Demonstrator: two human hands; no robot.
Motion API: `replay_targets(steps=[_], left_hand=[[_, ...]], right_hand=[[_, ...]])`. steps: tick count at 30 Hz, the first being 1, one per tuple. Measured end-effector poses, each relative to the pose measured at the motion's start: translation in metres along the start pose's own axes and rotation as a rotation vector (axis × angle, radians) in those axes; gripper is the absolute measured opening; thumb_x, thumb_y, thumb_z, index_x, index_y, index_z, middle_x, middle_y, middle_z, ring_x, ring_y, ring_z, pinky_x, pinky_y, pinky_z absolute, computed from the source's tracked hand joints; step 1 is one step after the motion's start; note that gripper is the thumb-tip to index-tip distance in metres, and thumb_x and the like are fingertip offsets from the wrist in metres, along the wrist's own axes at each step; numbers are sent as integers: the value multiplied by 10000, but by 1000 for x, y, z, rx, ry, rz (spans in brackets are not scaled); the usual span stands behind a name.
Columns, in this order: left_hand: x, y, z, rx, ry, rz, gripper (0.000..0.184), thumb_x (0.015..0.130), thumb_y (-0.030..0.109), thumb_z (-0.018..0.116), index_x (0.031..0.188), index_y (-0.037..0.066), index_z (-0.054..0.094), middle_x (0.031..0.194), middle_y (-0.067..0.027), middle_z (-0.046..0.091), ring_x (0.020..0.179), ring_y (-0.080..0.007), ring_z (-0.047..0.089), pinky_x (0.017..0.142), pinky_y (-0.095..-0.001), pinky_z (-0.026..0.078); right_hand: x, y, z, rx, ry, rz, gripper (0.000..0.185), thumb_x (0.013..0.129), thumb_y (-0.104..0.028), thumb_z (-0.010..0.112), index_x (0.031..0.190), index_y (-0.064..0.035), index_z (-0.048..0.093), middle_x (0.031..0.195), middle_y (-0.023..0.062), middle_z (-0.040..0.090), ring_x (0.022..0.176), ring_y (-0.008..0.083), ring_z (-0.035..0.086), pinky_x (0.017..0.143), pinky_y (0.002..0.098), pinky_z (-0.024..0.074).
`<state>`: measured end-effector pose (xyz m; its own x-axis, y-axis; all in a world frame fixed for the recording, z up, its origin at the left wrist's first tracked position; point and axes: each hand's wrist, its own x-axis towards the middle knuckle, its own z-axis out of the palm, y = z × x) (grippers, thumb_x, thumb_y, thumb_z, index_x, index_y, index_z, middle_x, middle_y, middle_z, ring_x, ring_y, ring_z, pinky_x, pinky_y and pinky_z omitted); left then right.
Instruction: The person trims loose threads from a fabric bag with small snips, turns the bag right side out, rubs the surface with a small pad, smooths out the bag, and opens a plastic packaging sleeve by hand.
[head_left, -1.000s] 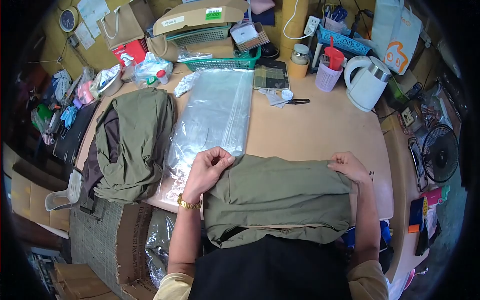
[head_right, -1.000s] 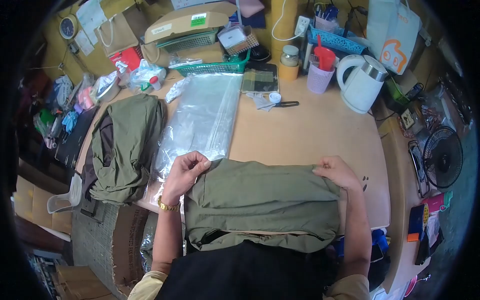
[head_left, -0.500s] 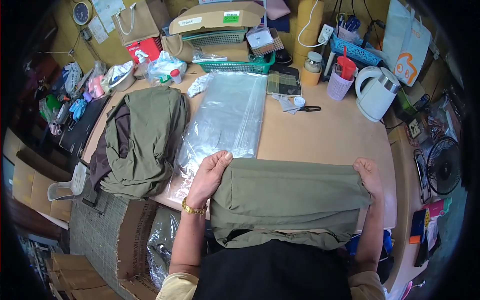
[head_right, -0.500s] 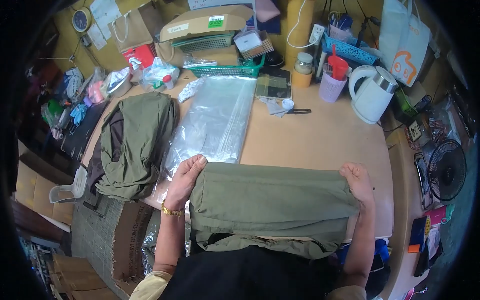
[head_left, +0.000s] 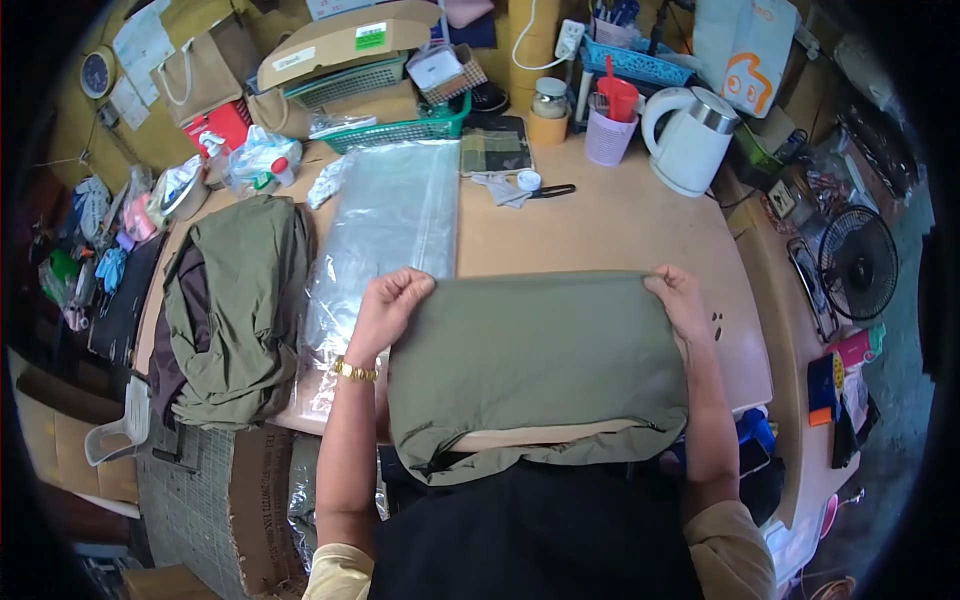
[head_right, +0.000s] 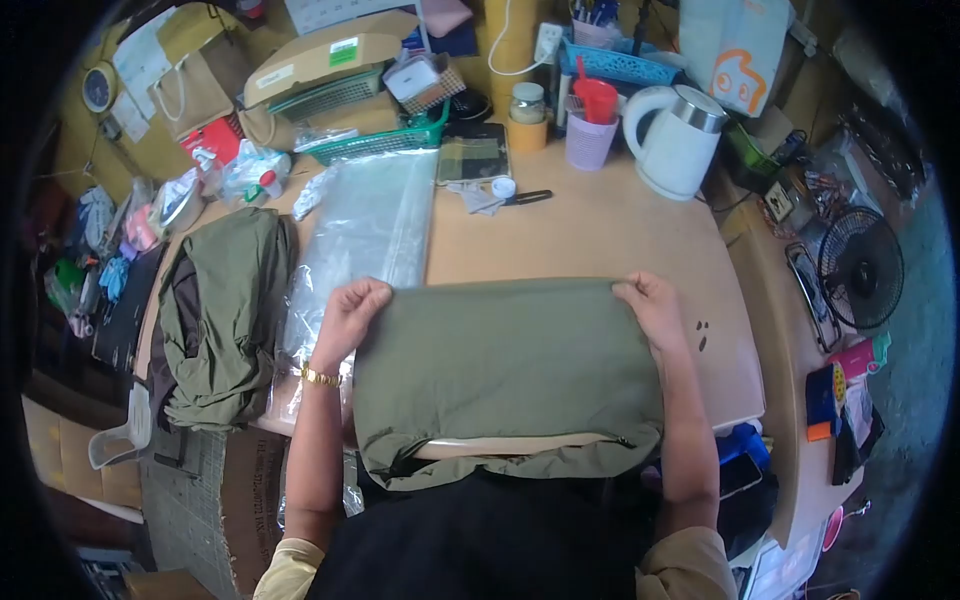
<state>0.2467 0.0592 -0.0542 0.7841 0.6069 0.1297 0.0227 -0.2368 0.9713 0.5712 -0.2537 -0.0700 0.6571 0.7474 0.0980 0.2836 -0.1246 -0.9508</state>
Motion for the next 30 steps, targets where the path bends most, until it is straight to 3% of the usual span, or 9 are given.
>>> replay_targets(steps=[4, 7, 9, 11, 15, 21, 25, 27, 30], left_hand=[[19, 8, -3, -10, 125, 51, 234, 985, 195, 639, 826, 26, 664, 734, 90, 577, 678, -1, 449, 587, -213, 375], [28, 9, -11, -18, 167, 62, 249, 990, 205, 638, 823, 22, 666, 720, 102, 560, 689, 9, 440, 606, -192, 376], [34, 4, -16, 34, 211, 98, 168, 970, 176, 642, 920, 19, 676, 779, 31, 636, 691, -70, 547, 643, -250, 441], [19, 47, -7, 794, 550, 557, 165, 939, 116, 627, 1073, 26, 660, 953, -115, 697, 871, -249, 665, 807, -354, 494], [-48, 85, 71, 1015, -86, 258, 419, 939, 170, 579, 1334, 40, 524, 1366, -198, 552, 1309, -356, 489, 1107, -569, 312], [-60, 10, 123, 1110, -10, 166, 644, 956, 236, 536, 1526, 43, 308, 1598, -176, 274, 1480, -370, 245, 1178, -623, 118], [-60, -4, 121, 1062, -16, 153, 632, 964, 225, 514, 1526, 29, 300, 1606, -191, 246, 1487, -387, 216, 1178, -626, 88], [-59, -4, 120, 1061, -46, 168, 623, 965, 224, 511, 1520, 24, 310, 1608, -190, 242, 1491, -380, 211, 1175, -632, 97], [-58, -6, 119, 1029, -41, 160, 649, 953, 277, 543, 1508, 19, 331, 1600, -193, 261, 1487, -377, 224, 1169, -639, 109]], right_hand=[[26, 0, 7, 161, 106, -19, 137, 937, -122, 631, 855, -13, 644, 764, -65, 618, 739, 60, 551, 694, 245, 445], [55, -3, 7, 0, 77, -67, 127, 936, -130, 625, 933, -7, 656, 810, -1, 654, 796, 92, 584, 742, 266, 466], [76, -23, 9, -152, 54, -131, 135, 929, -133, 629, 971, -8, 661, 856, 43, 675, 832, 126, 612, 771, 283, 479], [99, -48, 17, -374, 37, -271, 191, 911, -138, 639, 1055, -15, 664, 962, 127, 696, 915, 202, 655, 833, 318, 497], [172, -70, 71, -651, -289, -404, 331, 879, -174, 673, 1181, -39, 654, 1111, 172, 676, 1035, 305, 658, 898, 396, 503], [214, -48, 190, -1296, -201, -596, 257, 842, -236, 705, 1033, -64, 722, 1128, 123, 626, 1163, 339, 567, 882, 423, 485], [219, -56, 198, -1158, -58, -771, 207, 868, -224, 685, 946, -34, 713, 1067, 139, 662, 1059, 350, 615, 822, 434, 493], [212, -72, 183, -407, 14, -580, 148, 894, -172, 664, 888, -29, 702, 962, 111, 698, 920, 271, 666, 763, 388, 507], [135, -127, 119, -94, -572, -290, 159, 882, -150, 704, 812, -26, 633, 877, 50, 700, 816, 102, 635, 723, 274, 499]])
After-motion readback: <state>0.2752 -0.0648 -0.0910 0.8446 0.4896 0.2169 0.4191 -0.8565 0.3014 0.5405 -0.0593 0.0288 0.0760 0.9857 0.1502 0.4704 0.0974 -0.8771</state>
